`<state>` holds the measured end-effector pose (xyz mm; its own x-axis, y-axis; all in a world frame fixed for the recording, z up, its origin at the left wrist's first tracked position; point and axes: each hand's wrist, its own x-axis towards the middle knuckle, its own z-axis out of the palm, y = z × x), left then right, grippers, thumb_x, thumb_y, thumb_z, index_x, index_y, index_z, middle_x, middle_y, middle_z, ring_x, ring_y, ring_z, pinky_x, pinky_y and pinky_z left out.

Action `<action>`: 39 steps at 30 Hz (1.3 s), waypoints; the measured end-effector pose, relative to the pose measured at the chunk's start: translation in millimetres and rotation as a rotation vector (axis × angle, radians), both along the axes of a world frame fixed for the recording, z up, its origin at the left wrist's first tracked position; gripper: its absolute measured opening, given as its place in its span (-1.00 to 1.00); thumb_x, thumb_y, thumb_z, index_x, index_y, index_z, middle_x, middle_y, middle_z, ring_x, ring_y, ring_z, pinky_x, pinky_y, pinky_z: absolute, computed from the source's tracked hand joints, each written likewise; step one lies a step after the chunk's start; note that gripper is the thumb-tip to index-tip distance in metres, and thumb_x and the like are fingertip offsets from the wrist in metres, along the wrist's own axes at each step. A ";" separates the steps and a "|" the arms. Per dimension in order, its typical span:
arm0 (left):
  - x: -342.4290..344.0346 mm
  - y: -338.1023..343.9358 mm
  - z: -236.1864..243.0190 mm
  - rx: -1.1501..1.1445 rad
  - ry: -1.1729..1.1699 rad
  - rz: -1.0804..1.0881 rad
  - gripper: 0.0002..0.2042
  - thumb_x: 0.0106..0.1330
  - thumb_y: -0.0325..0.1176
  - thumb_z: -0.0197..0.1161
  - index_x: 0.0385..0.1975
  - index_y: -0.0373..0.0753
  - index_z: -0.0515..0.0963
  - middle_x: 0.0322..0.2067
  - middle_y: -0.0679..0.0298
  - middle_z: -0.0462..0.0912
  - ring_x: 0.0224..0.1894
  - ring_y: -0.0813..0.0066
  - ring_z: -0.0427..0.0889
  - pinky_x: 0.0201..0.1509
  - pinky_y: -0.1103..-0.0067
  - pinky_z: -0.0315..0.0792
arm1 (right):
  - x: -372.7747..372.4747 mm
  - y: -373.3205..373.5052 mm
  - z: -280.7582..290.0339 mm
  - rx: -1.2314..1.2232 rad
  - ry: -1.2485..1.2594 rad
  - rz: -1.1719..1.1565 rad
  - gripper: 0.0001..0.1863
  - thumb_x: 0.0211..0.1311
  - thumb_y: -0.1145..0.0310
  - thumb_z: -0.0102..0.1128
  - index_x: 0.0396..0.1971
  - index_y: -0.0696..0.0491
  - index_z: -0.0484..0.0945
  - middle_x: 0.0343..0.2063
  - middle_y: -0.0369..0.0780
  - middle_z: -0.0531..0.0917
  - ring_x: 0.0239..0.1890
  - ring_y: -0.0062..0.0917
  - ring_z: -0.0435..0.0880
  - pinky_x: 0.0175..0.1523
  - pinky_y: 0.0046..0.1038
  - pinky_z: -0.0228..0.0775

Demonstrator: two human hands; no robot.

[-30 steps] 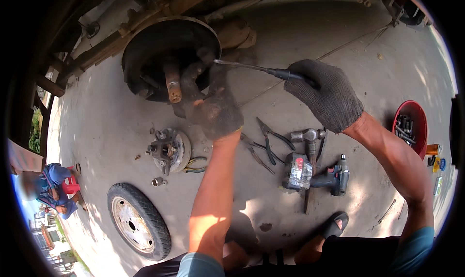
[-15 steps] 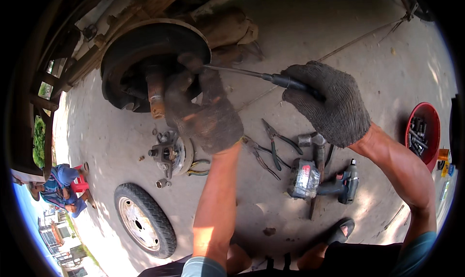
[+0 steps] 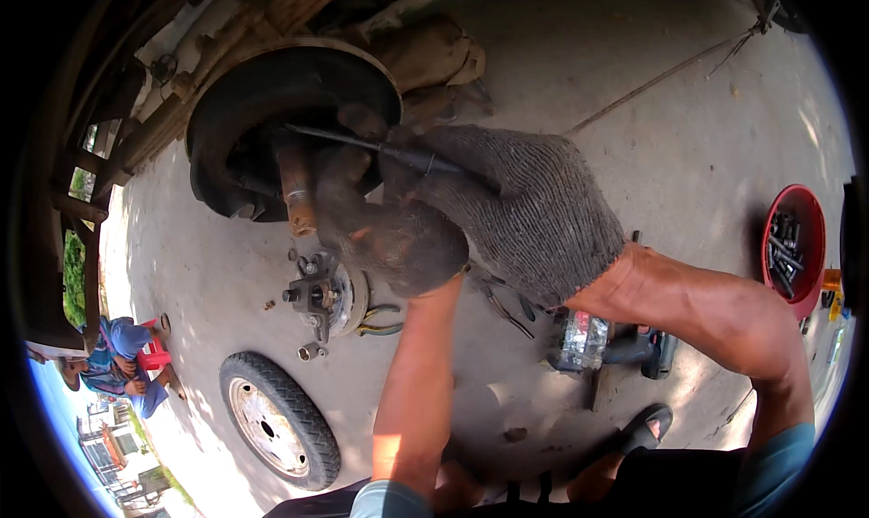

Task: The person uses a screwdriver and pliers to manipulate springs and components within a motorcycle drum brake assembly.

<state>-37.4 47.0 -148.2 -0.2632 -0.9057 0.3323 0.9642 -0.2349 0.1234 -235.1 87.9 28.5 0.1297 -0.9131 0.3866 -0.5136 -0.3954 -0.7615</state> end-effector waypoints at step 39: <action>-30.5 -9.3 -8.9 0.123 0.002 0.232 -0.72 0.57 -0.19 0.03 0.12 0.01 0.60 0.11 0.28 0.62 0.23 0.31 0.51 0.43 0.34 0.30 | -56.8 24.0 62.6 -0.140 0.593 -0.084 -0.64 0.29 0.37 0.37 0.06 0.11 0.67 -0.41 -0.07 0.70 -0.40 -0.18 0.74 -0.27 -0.24 0.58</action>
